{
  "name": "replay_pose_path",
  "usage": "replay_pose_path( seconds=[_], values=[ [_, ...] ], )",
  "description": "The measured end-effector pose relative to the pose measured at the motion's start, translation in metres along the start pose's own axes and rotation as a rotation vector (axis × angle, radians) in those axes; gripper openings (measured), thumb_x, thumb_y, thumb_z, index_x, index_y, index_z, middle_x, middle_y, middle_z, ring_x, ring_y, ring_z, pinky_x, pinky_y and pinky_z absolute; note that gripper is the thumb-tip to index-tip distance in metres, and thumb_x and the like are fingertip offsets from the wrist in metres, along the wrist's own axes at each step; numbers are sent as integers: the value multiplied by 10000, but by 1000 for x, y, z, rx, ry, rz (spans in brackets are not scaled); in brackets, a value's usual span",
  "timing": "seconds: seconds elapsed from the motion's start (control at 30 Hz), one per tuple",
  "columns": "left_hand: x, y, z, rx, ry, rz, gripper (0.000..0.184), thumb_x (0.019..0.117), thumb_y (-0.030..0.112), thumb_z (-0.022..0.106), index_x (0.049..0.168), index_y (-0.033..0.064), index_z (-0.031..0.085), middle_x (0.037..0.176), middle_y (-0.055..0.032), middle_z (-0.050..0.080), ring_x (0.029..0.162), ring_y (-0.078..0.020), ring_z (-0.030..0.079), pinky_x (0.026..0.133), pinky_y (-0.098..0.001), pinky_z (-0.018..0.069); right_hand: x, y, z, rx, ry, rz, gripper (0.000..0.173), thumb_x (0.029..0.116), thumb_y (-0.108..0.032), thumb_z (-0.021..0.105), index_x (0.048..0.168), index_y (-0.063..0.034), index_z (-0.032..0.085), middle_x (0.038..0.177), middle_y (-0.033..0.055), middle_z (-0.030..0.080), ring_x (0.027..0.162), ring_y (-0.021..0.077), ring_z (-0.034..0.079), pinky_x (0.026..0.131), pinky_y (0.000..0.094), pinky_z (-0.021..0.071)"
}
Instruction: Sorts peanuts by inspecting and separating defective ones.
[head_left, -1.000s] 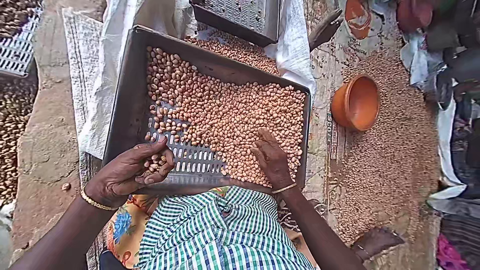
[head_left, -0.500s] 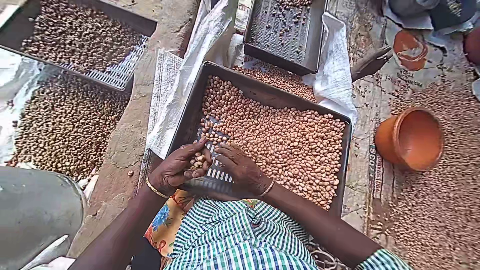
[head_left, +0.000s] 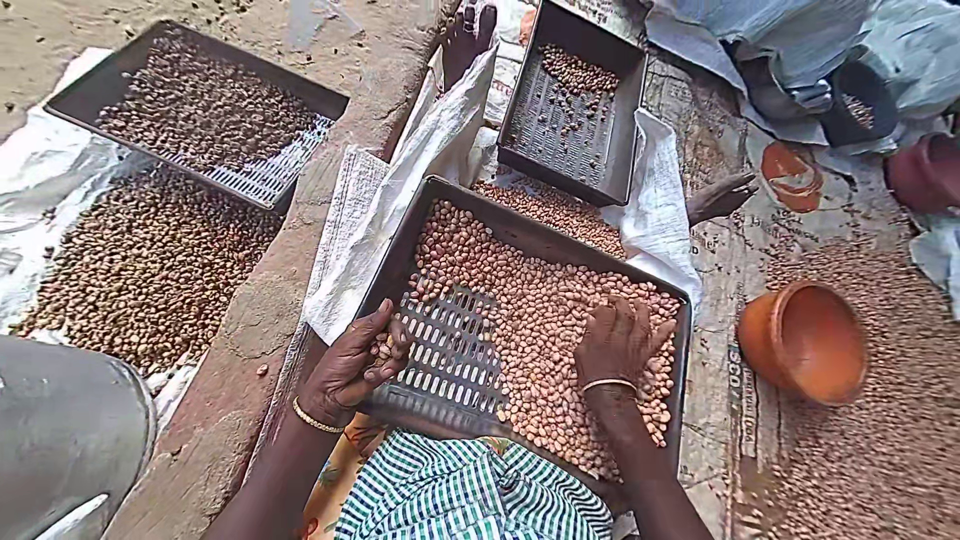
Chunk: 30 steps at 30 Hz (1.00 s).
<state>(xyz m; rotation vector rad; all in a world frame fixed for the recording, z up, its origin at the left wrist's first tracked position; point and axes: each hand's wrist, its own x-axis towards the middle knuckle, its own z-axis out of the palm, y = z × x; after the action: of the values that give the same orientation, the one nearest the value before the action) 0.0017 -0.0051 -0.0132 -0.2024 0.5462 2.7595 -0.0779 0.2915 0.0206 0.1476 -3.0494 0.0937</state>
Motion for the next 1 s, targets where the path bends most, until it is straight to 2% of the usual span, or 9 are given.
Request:
replay_pose_path(
  seconds=[0.1, 0.2, 0.37, 0.5, 0.67, 0.77, 0.83, 0.9, 1.0],
  values=[
    [-2, -6, 2, 73, -39, 193, 426, 1060, 331, 513, 813, 76, 748, 718, 32, 689, 537, 3, 613, 499, -118, 498, 12, -32, 26, 485, 266, -201, 276, 994, 51, 461, 1141, 153, 671, 1277, 298, 657, 1246, 446, 615, 1086, 521, 451],
    [-6, -11, 4, 65, -37, 397, 426, 1041, 374, 531, 812, 96, 759, 735, 43, 697, 559, 6, 617, 516, -125, 501, 62, -56, 55, 809, 75, -101, 375, 1071, 5, 366, 1377, 143, 532, 1423, 300, 559, 1338, 409, 544, 1136, 482, 390],
    [-8, -21, 10, 16, 39, 624, 425, 1028, 387, 535, 824, 96, 769, 754, 24, 718, 574, -10, 637, 532, -137, 512, 121, -109, 89, 852, 91, -512, 327, 1043, -62, 484, 1258, 96, 672, 1245, 255, 695, 1191, 361, 674, 1065, 429, 484],
    [-8, -21, 10, 4, 26, 658, 407, 1026, 378, 539, 811, 114, 763, 745, 41, 712, 583, -1, 635, 540, -127, 503, 95, -139, 95, 688, -12, -877, 371, 977, -229, 553, 1146, 62, 711, 1234, 266, 675, 1226, 447, 611, 1079, 525, 437],
    [-23, 29, 3, 27, 134, 777, 484, 1070, 335, 463, 743, 92, 726, 686, 2, 695, 534, -34, 625, 498, -141, 501, -9, -75, 70, 447, -383, -1076, 554, 1011, -523, 473, 1457, -220, 596, 1559, 179, 479, 1445, 559, 348, 1100, 803, 202],
    [-44, 110, -54, 600, 832, 834, 470, 1137, 269, 255, 825, 162, 590, 656, 69, 603, 486, -5, 523, 449, -132, 436, -42, -19, 45, 637, -379, -990, 503, 1090, -479, 340, 1283, -207, 717, 1508, 186, 535, 1456, 496, 375, 1173, 702, 197],
    [-71, 154, -99, 1288, 1259, 452, 291, 1087, 314, 496, 1299, 151, 610, 1146, 15, 636, 948, -56, 634, 811, -292, 547, -51, 0, 41, 812, -110, -753, 429, 1107, -350, 417, 1144, -75, 745, 1388, 216, 625, 1428, 330, 476, 1222, 416, 307],
    [-89, 168, -94, 1700, 1259, 267, 610, 1059, 351, 545, 1566, 54, 379, 1624, -238, 309, 1475, -379, 357, 1145, -645, 311, -48, 1, 43, 799, 163, -516, 346, 1061, -215, 523, 1037, 40, 757, 1265, 279, 673, 1321, 281, 589, 1134, 265, 406],
    [-68, 90, -18, 1553, 822, 782, 387, 1084, 334, 483, 1359, 84, 592, 1381, -18, 609, 1220, -107, 623, 1031, -310, 518, -40, -7, 45, 780, 219, -293, 224, 967, -122, 648, 962, 65, 770, 1107, 269, 702, 1126, 292, 638, 1024, 311, 465]
  ],
)
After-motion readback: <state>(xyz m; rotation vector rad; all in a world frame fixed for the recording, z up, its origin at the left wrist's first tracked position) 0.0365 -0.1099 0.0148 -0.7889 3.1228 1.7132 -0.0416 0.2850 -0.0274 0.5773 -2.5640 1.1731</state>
